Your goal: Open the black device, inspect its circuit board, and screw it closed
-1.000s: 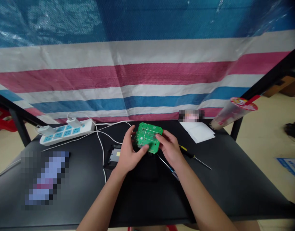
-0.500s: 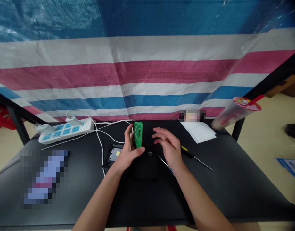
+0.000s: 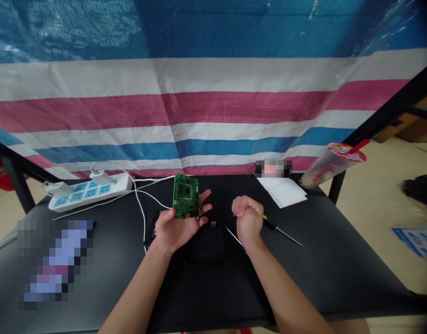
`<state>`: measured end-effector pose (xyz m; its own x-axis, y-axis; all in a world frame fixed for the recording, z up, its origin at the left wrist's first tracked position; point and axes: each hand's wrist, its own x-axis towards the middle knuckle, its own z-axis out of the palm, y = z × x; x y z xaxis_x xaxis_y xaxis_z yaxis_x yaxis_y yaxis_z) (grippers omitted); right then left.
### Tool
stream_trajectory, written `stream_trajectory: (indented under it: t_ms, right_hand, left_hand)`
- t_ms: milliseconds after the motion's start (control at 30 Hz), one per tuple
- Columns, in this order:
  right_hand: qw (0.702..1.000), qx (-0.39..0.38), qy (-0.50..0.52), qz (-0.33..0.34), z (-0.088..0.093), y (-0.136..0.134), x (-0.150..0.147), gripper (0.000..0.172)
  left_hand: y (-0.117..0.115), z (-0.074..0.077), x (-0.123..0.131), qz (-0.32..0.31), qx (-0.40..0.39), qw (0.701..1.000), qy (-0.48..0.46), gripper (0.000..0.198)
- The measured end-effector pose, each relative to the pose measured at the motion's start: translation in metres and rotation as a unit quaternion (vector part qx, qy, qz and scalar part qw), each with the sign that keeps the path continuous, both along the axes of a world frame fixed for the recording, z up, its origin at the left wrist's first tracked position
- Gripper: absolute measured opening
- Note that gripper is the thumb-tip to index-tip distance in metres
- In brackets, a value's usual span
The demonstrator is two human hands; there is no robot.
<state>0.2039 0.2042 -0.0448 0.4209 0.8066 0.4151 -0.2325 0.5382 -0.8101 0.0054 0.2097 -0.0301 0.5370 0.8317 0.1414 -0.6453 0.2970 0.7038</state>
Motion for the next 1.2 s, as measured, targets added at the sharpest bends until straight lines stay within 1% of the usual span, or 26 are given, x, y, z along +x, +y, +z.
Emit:
stream_trajectory:
  t_ms: [67,133,167,233,267,300,367,467,633,733,800,933,1000,1133,1200]
  right_hand:
    - [0.998,-0.044,-0.024,0.025,-0.001,-0.001,-0.004,0.017]
    - [0.991,-0.106,-0.038,0.072,0.0,-0.002,-0.006,0.006]
    - [0.985,-0.136,-0.038,0.098,0.001,-0.003,-0.007,0.009]
    - [0.974,-0.176,-0.032,0.142,0.004,-0.003,-0.009,0.031]
    - [0.969,-0.188,-0.032,0.158,0.006,-0.003,-0.009,0.038]
    - [0.964,-0.199,-0.033,0.173,0.006,-0.003,-0.009,0.043]
    - [0.957,-0.214,-0.028,0.196,0.007,-0.003,-0.01,0.045]
    - [0.955,-0.213,-0.012,0.205,0.004,-0.004,-0.012,0.043]
    - [0.959,-0.207,-0.001,0.195,-0.002,-0.005,-0.011,0.045]
    - [0.959,-0.206,0.0,0.193,-0.004,-0.005,-0.008,0.045]
    - [0.959,-0.205,-0.004,0.197,-0.005,-0.005,-0.007,0.041]
    - [0.965,-0.183,-0.026,0.188,-0.007,-0.004,-0.005,0.034]
    - [0.967,-0.169,-0.032,0.186,-0.008,-0.004,-0.005,0.034]
    - [0.969,-0.166,0.001,0.184,-0.004,-0.003,-0.002,0.031]
    - [0.965,-0.176,0.002,0.197,-0.001,-0.003,-0.001,0.036]
  left_hand:
    - [-0.001,-0.002,0.001,-0.006,0.024,0.999,0.036,0.079]
    - [-0.001,-0.003,0.002,-0.007,0.054,0.996,0.076,0.087]
    - [-0.002,-0.004,0.003,-0.006,0.067,0.993,0.093,0.089]
    - [-0.002,-0.005,0.004,-0.007,0.083,0.99,0.111,0.094]
    - [-0.002,-0.005,0.004,-0.009,0.085,0.99,0.111,0.096]
    - [-0.002,-0.005,0.004,-0.012,0.083,0.991,0.105,0.097]
    - [-0.002,-0.007,0.004,-0.022,0.073,0.994,0.08,0.097]
    - [-0.002,-0.01,0.004,-0.042,0.055,0.996,0.048,0.096]
    - [-0.004,-0.015,0.0,-0.07,0.049,0.995,0.047,0.105]
    - [-0.004,-0.013,-0.001,-0.08,0.052,0.993,0.073,0.108]
    - [-0.005,-0.011,-0.001,-0.09,0.051,0.991,0.08,0.109]
    - [-0.006,-0.008,0.001,-0.117,0.044,0.991,0.049,0.107]
    - [-0.007,-0.008,0.0,-0.119,0.041,0.991,0.042,0.105]
    - [-0.006,-0.012,-0.002,-0.112,0.028,0.992,0.047,0.102]
    - [-0.006,-0.015,-0.004,-0.118,0.021,0.992,0.05,0.103]
